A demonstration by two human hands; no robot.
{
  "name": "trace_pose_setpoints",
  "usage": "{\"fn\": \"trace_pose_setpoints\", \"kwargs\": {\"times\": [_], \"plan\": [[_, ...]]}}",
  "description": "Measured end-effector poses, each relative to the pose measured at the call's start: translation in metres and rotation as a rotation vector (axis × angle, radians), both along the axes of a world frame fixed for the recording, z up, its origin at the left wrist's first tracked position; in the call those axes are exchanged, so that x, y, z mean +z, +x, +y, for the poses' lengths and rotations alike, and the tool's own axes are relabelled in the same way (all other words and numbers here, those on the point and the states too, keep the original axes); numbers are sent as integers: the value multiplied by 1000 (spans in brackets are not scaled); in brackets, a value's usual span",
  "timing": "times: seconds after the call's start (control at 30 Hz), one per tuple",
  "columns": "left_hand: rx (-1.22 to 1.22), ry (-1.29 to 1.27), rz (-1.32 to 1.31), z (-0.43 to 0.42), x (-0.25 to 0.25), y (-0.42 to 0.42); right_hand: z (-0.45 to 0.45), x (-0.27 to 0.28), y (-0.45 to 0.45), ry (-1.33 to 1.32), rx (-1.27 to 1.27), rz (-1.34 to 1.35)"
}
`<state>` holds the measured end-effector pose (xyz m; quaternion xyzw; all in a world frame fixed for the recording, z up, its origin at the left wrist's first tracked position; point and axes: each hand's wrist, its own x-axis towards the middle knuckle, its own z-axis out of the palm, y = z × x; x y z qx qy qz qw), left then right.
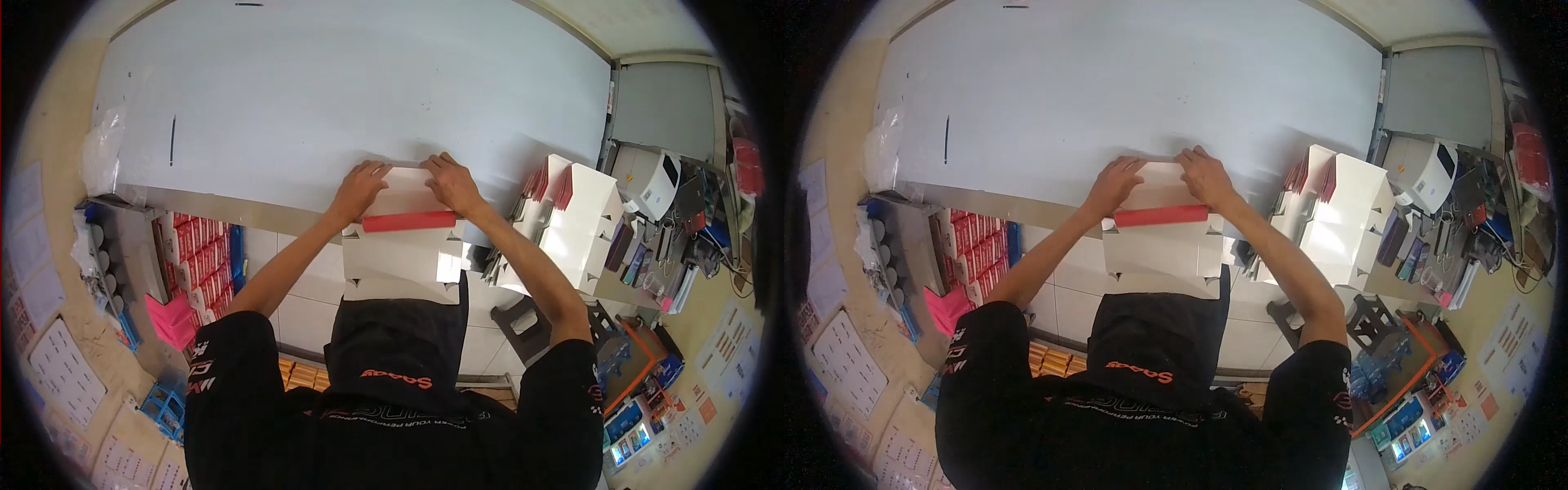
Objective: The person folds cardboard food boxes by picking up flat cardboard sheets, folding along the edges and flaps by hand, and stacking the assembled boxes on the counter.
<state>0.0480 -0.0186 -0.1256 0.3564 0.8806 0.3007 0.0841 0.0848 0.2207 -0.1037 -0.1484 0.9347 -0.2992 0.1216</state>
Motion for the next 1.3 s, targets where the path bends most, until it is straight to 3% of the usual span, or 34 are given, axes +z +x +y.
{"fn": "trace_pose_setpoints", "kwargs": {"times": [0.13, 0.2, 0.33, 0.4, 0.53, 0.67, 0.73, 0.8, 0.9, 1.13, 1.3], "plan": [[2, -104, -46, -3, 13, 14, -12, 12, 23, 45, -48, 13], [65, 2, 66, -3, 17, 23, -20, 22, 34, 137, -84, 166], [88, 27, 49, 0, 27, 31, -29, 23, 50, 93, -167, 275], [103, -73, 263, 2, 37, 34, -31, 25, 56, 139, -203, 396], [39, -145, 201, -2, 54, 40, -27, 37, 66, 79, -136, 353], [-47, -211, 268, 0, 65, 39, -30, 41, 67, 231, -25, 286], [-48, -227, 286, 5, 62, 34, -32, 47, 60, 259, -16, 259], [-97, -376, -5, 11, 61, 27, -34, 51, 50, 331, 23, 80], [-149, -431, 17, 22, 61, 15, -40, 43, 32, 412, 83, -13], [-283, -458, 200, 21, -7, -2, -21, -18, 7, 328, 224, 185], [-133, -380, 170, 24, -13, 7, -21, -30, 21, 244, 135, 275]]}}
